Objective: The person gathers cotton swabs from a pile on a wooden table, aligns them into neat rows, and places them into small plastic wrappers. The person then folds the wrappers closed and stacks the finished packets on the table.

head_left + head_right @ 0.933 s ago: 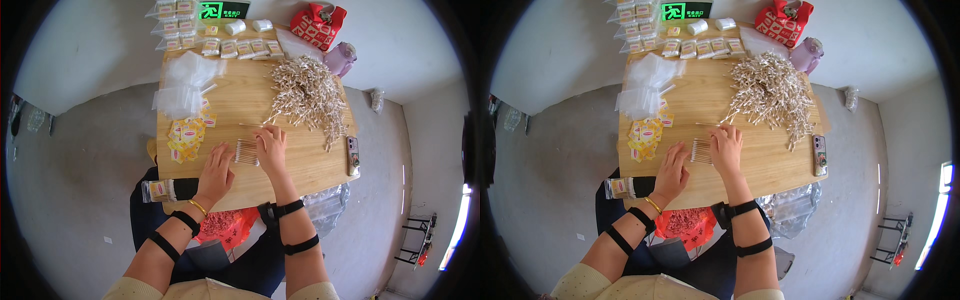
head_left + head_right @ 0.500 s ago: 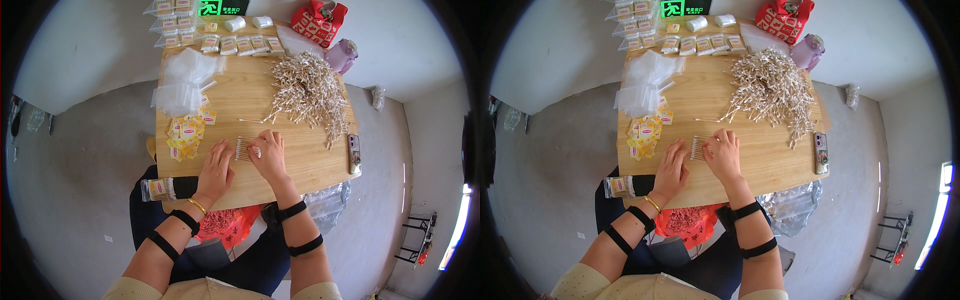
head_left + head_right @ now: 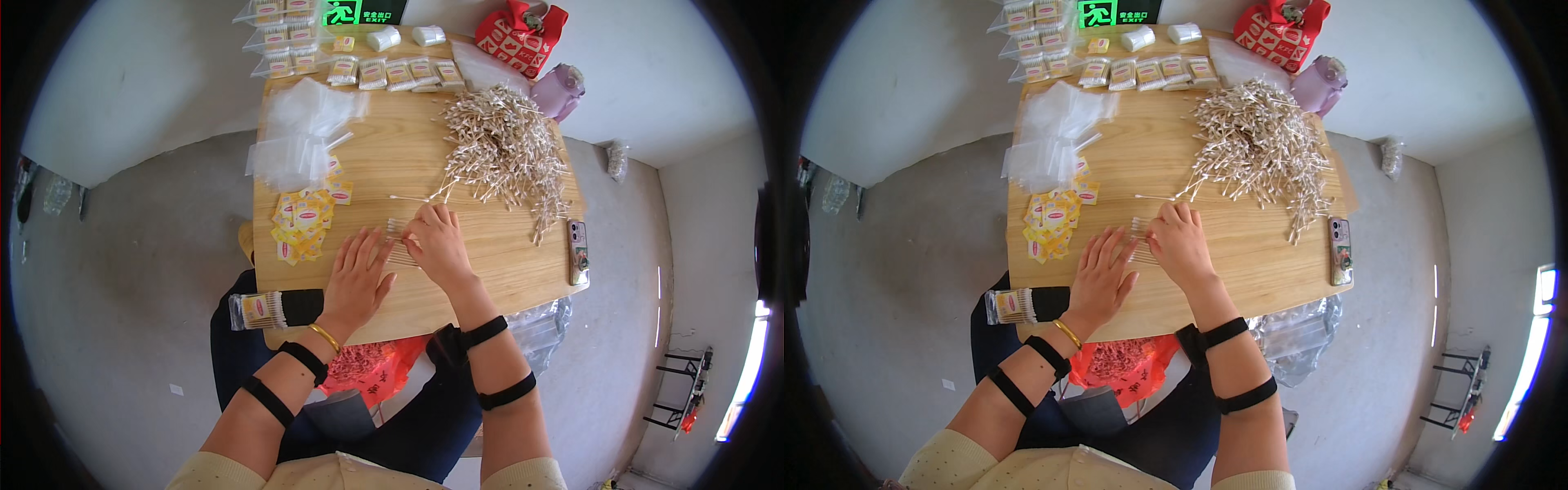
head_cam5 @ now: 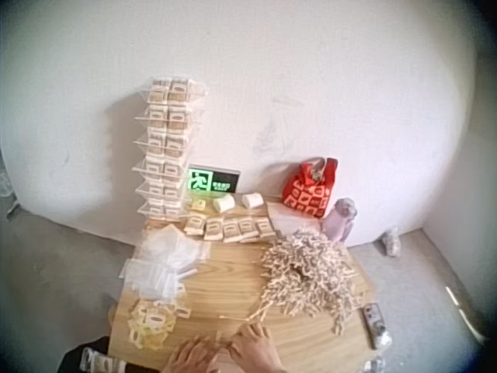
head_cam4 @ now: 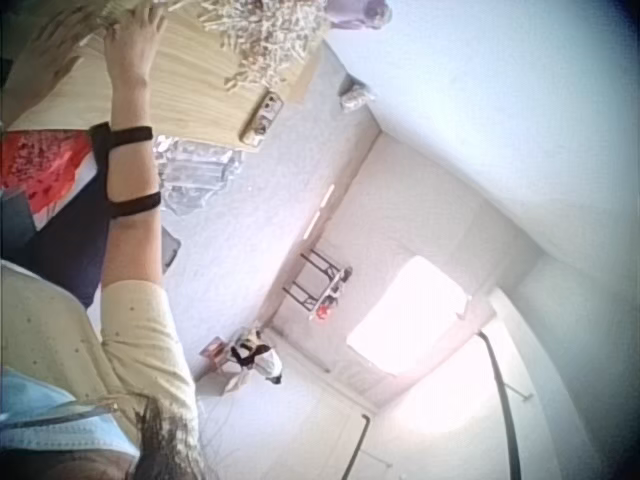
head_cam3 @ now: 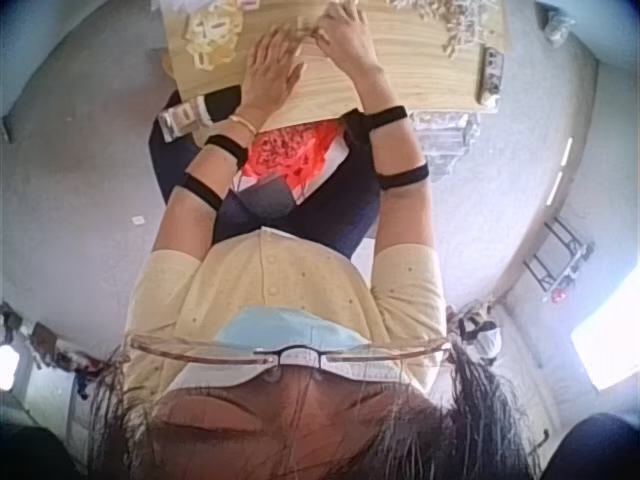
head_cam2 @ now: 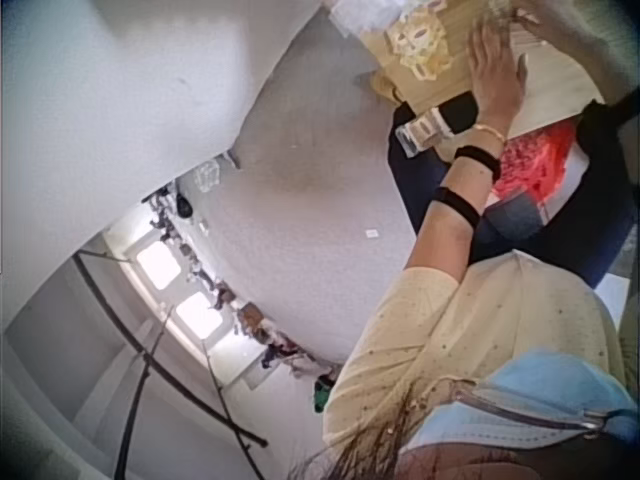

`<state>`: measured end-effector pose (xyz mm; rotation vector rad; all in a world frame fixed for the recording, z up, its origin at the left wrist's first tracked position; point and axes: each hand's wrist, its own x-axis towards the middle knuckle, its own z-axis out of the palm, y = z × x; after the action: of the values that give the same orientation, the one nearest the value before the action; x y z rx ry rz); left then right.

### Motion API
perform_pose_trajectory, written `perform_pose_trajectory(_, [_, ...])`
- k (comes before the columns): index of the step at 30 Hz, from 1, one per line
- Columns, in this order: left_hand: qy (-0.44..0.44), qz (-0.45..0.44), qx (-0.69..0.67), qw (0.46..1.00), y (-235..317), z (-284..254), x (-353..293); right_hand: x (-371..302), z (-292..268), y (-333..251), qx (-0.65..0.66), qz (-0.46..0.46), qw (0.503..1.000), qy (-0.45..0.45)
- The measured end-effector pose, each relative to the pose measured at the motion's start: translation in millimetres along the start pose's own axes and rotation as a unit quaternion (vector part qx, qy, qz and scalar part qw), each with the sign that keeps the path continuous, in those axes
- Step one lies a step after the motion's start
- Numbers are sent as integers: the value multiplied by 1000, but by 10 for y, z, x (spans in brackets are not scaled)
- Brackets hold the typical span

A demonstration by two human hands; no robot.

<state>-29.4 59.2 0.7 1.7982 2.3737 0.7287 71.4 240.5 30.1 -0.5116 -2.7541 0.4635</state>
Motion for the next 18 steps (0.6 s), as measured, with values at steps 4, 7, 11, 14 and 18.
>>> perform_pose_trajectory(4, [4,1,-26,1000,33,-16,19,34,-63,8,-23,-27,999,-9])
perform_pose_trajectory(7, [41,-6,-103,994,7,-38,5,18,-129,-14,12,5,1000,6])
perform_pose_trajectory(11, [124,-58,-259,956,-85,-84,-67,-140,-227,-203,104,65,992,21])
perform_pose_trajectory(14, [140,-115,-378,908,111,-234,-9,-330,-310,-393,181,94,979,17])
perform_pose_trajectory(18, [108,-179,-497,842,267,-323,-103,-551,-339,-651,260,114,958,47])
